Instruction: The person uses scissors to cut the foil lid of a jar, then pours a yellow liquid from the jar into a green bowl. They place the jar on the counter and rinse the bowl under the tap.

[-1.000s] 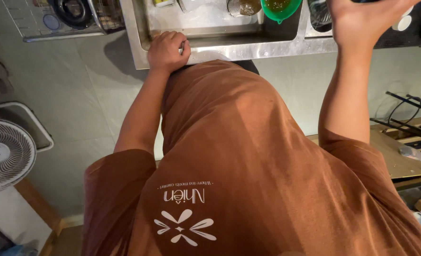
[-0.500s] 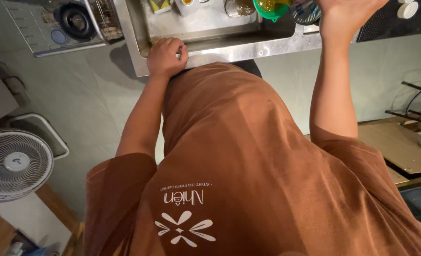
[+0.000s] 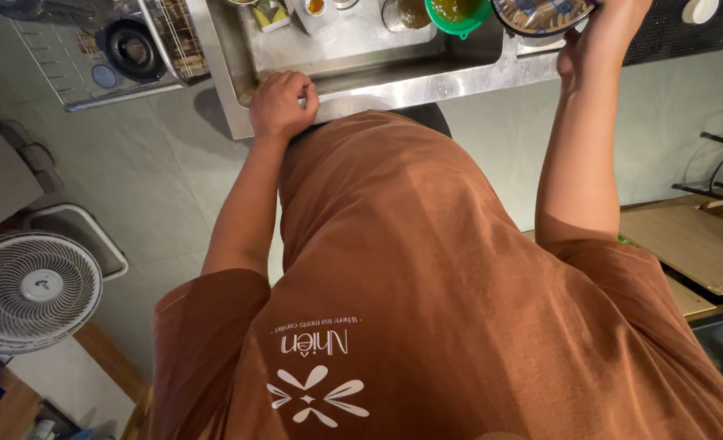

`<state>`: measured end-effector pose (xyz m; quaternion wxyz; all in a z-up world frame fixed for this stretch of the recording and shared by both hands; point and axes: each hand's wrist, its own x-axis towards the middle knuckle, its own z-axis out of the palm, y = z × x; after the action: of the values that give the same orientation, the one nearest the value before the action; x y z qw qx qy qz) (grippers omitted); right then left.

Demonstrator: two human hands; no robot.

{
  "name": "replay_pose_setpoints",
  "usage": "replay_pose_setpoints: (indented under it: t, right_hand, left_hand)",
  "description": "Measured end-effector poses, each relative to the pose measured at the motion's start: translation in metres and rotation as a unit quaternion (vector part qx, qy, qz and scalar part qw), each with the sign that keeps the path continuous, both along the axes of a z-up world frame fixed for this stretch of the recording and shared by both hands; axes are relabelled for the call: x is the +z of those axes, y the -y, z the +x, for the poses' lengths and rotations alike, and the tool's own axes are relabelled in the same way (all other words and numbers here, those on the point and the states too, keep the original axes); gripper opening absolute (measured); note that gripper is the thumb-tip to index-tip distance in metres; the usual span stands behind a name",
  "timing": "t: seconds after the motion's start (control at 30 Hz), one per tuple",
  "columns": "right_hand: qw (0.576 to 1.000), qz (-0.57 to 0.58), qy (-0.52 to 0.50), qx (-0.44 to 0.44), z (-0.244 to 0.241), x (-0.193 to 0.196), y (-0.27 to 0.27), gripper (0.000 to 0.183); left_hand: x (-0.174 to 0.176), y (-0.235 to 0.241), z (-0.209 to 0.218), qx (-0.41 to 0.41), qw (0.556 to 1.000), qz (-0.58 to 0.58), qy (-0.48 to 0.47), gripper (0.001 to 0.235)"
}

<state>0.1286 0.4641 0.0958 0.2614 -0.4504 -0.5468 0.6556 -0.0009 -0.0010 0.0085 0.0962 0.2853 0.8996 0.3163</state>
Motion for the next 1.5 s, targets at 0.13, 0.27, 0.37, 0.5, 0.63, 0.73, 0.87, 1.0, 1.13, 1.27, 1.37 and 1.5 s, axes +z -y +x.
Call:
replay_pose_setpoints:
  t: [0.13, 0.27, 0.37, 0.5, 0.63, 0.73, 0.87, 1.0, 1.13, 1.27, 1.37, 1.5]
  right_hand:
    - [1.0, -0.008, -0.008, 0.021, 0.005, -0.006, -0.007, 0.041]
    - [0.999, -0.036, -0.01, 0.015, 0.001, 0.01, -0.001, 0.032]
    - [0.993, -0.073, -0.08, 0.044, 0.005, 0.005, -0.007, 0.021]
    - [0.986, -0.101, -0.119, 0.049, 0.001, 0.014, 0.001, 0.012]
    - [0.982, -0.126, -0.133, 0.052, 0.003, 0.011, 0.006, 0.007]
    - [0.963, -0.179, -0.199, 0.039, 0.003, 0.001, 0.004, 0.01]
    - [0.977, -0.121, -0.172, 0.038, -0.002, 0.014, 0.016, 0.01]
    - [0.985, -0.077, -0.151, 0.041, 0.003, 0.013, 0.02, 0.01]
    - [0.982, -0.08, -0.165, 0.056, 0.005, 0.029, 0.032, 0.01]
    - [0.987, -0.094, -0.13, 0.011, 0.007, 0.039, 0.048, 0.034]
    - [0.984, -0.114, -0.138, 0.002, 0.004, 0.045, 0.06, 0.042]
    - [0.985, -0.126, -0.113, -0.035, 0.007, 0.047, 0.071, 0.047]
  left_hand:
    - [0.001, 0.0, 0.0, -0.005, 1.0, -0.003, 0.003, 0.01]
    - [0.0, 0.001, 0.001, -0.001, 1.0, 0.009, -0.017, 0.011]
    - [0.008, 0.0, 0.0, 0.017, 0.999, 0.034, 0.007, 0.009]
    - [-0.009, -0.01, -0.005, 0.031, 0.987, 0.159, 0.0, 0.004]
    - [0.048, -0.072, -0.005, -0.011, 0.978, 0.209, -0.004, 0.003]
    - [0.074, -0.119, 0.0, -0.004, 0.965, 0.255, 0.06, 0.006]
    - [0.089, -0.157, 0.013, 0.026, 0.944, 0.279, 0.177, 0.01]
    - [0.075, -0.181, 0.026, 0.032, 0.894, 0.236, 0.38, 0.022]
    - [0.076, -0.201, 0.038, -0.046, 0.837, 0.349, 0.42, 0.052]
    - [0.093, -0.212, 0.045, -0.107, 0.865, 0.318, 0.373, 0.084]
    - [0.101, -0.216, 0.042, -0.11, 0.892, 0.313, 0.307, 0.086]
    - [0.11, -0.211, 0.031, -0.139, 0.927, 0.306, 0.165, 0.072]
